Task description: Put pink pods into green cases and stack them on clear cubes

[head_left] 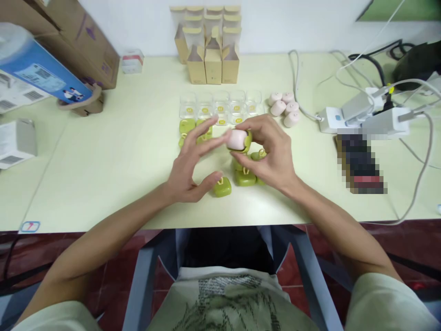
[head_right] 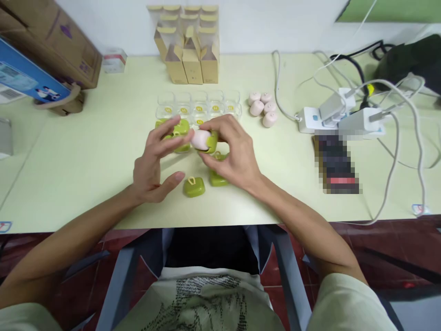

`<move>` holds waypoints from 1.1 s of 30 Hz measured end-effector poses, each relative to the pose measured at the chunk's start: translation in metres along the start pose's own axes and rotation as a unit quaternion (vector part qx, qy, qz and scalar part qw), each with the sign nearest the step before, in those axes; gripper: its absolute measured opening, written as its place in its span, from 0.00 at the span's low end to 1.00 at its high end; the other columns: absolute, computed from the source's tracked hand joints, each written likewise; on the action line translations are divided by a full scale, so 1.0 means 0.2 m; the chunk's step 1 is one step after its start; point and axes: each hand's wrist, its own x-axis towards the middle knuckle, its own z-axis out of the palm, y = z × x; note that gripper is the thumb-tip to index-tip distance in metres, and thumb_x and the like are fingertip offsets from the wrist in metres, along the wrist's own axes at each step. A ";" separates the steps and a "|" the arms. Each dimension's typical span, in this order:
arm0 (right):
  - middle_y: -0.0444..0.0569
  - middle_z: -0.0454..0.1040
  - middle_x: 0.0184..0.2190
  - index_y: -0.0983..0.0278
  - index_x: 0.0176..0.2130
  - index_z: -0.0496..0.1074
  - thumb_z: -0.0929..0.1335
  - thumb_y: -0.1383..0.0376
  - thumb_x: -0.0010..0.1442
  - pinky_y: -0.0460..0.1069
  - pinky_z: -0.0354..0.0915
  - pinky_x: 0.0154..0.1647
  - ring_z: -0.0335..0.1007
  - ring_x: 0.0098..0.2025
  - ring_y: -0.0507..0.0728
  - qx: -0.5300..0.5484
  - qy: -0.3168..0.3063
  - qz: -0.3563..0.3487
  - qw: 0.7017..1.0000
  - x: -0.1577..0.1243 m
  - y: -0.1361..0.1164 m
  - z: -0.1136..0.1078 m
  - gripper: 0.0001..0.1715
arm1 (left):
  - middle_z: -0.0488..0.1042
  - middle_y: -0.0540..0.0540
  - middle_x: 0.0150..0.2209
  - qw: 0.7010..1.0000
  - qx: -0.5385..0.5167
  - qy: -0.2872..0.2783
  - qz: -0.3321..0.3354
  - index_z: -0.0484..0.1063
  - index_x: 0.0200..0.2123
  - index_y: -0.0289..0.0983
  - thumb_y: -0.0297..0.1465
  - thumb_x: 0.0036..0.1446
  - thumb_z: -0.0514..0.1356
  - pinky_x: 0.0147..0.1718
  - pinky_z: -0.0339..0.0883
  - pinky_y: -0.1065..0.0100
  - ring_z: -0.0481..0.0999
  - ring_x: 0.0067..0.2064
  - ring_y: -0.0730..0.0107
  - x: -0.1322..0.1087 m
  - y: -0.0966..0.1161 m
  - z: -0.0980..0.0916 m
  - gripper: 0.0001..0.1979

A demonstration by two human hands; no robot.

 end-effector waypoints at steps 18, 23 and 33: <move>0.61 0.87 0.53 0.66 0.60 0.84 0.74 0.73 0.63 0.59 0.70 0.47 0.83 0.49 0.71 -0.346 -0.308 0.047 0.885 0.53 -0.03 0.01 0.26 | 0.75 0.49 0.40 0.934 -0.049 0.184 -0.304 0.81 0.51 0.43 0.78 0.57 0.75 0.30 0.71 0.68 0.78 0.35 0.71 -0.15 -0.69 -0.20 0.45; 0.64 0.87 0.60 0.64 0.64 0.84 0.74 0.69 0.68 0.58 0.63 0.43 0.83 0.50 0.74 -0.414 -0.328 0.034 0.849 0.51 -0.04 0.08 0.26 | 0.78 0.47 0.45 0.942 -0.042 0.154 -0.295 0.81 0.55 0.43 0.76 0.61 0.74 0.36 0.75 0.69 0.81 0.37 0.72 -0.16 -0.64 -0.19 0.43; 0.65 0.84 0.63 0.63 0.67 0.84 0.73 0.72 0.66 0.60 0.68 0.46 0.83 0.52 0.75 -0.397 -0.335 0.028 0.854 0.49 -0.01 0.12 0.32 | 0.76 0.48 0.44 0.960 -0.021 0.102 -0.261 0.79 0.57 0.45 0.62 0.72 0.74 0.36 0.78 0.67 0.80 0.37 0.70 -0.18 -0.67 -0.18 0.29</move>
